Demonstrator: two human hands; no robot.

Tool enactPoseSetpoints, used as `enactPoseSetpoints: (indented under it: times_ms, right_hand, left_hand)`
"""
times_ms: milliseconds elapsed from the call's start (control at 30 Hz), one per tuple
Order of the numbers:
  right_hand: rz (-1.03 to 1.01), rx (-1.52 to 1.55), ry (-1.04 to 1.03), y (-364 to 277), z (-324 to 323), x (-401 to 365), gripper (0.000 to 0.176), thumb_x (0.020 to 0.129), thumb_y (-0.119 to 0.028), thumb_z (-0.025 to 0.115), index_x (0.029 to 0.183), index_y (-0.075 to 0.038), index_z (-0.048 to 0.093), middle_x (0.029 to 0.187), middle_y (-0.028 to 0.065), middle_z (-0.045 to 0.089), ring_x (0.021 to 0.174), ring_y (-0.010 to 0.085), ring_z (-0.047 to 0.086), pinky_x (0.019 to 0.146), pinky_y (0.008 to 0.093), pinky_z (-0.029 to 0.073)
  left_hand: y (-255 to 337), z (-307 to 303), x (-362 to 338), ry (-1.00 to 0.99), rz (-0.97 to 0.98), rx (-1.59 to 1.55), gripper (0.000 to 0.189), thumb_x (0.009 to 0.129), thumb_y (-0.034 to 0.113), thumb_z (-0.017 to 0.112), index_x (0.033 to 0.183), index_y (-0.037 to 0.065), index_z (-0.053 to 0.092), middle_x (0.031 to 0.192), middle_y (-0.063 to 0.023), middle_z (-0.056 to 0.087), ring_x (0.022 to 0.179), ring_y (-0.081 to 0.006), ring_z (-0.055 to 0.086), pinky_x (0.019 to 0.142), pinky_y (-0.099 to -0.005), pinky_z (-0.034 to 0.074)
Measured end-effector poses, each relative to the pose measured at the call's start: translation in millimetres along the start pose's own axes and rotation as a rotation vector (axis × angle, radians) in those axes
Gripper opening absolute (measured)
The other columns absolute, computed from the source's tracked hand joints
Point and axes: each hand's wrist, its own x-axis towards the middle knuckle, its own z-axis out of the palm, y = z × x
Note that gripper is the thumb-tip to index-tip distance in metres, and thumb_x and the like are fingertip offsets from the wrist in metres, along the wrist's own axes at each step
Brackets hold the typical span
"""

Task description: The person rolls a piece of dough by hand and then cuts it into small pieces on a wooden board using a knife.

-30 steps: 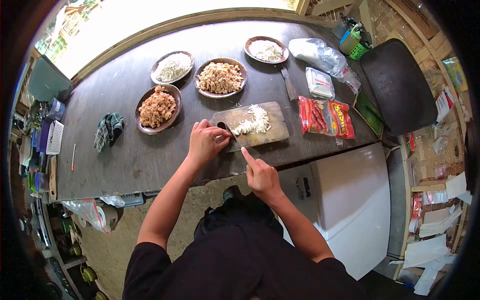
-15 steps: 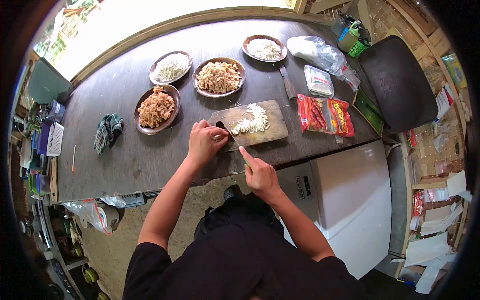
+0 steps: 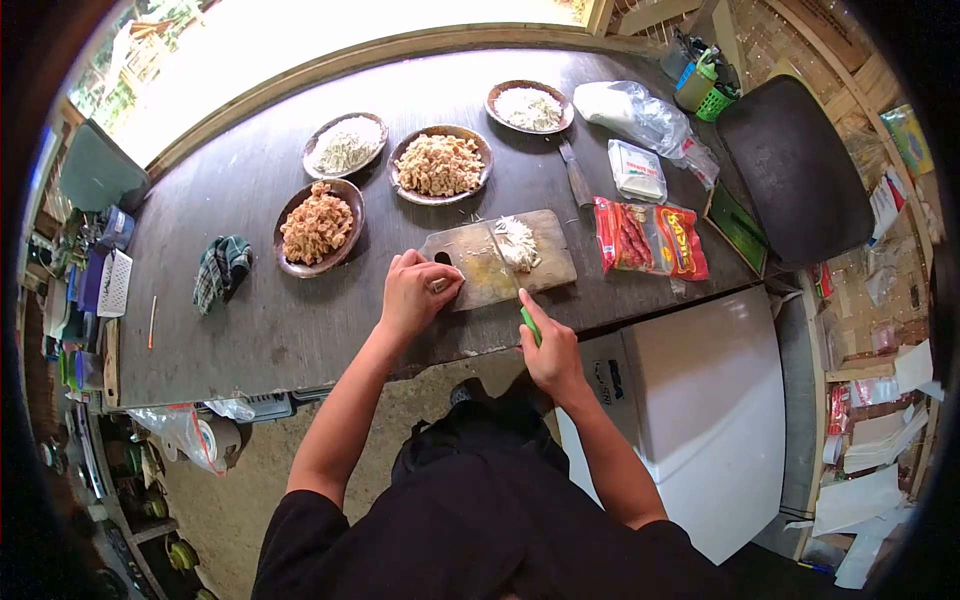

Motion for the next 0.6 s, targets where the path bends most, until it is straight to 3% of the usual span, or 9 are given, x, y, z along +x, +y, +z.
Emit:
enactPoseSetpoints:
  times_ms: [133, 367, 467, 600]
  right_hand:
    - [-0.004, 0.030, 0.051, -3.0, -10.9, 0.6, 0.058, 0.096, -0.006, 0.060, 0.153, -0.009, 0.049, 0.119, 0.0306, 0.068, 0.107, 0.0487, 0.066, 0.088, 0.0485, 0.054]
    - [-0.065, 0.060, 0.131, -3.7, -18.8, -2.0, 0.057, 0.096, -0.007, 0.060, 0.152, -0.009, 0.051, 0.120, 0.0282, 0.069, 0.107, 0.0479, 0.066, 0.088, 0.0472, 0.054]
    - [-0.067, 0.072, 0.081, -2.7, -13.9, -7.8, 0.058, 0.096, -0.008, 0.061, 0.153, -0.011, 0.051, 0.118, 0.0281, 0.069, 0.104, 0.0470, 0.066, 0.086, 0.0473, 0.054]
    - [-0.036, 0.061, 0.021, -5.9, -3.5, -16.9, 0.057, 0.097, -0.011, 0.061, 0.153, -0.017, 0.052, 0.103, 0.0252, 0.070, 0.093, 0.0449, 0.067, 0.080, 0.0488, 0.054]
  left_hand:
    - [-3.1, 2.8, -0.9, -0.002, 0.010, 0.000, 0.009, 0.079, 0.024, 0.083, 0.087, 0.019, 0.082, 0.087, 0.0045, 0.078, 0.085, -0.0187, 0.061, 0.084, -0.0337, 0.047]
    - [-0.3, 1.0, -0.7, -0.017, -0.032, -0.043, 0.010, 0.080, 0.023, 0.085, 0.089, 0.017, 0.083, 0.093, 0.0043, 0.080, 0.083, -0.0181, 0.059, 0.086, -0.0337, 0.047]
    - [-2.2, 5.6, -0.9, -0.017, -0.078, -0.107, 0.010, 0.080, 0.023, 0.085, 0.089, 0.018, 0.084, 0.092, 0.0040, 0.080, 0.082, -0.0185, 0.059, 0.086, -0.0342, 0.047]
    - [3.8, 10.6, 2.3, -0.047, -0.090, -0.140, 0.011, 0.080, 0.023, 0.086, 0.089, 0.017, 0.084, 0.090, 0.0035, 0.079, 0.082, -0.0190, 0.059, 0.087, -0.0338, 0.046]
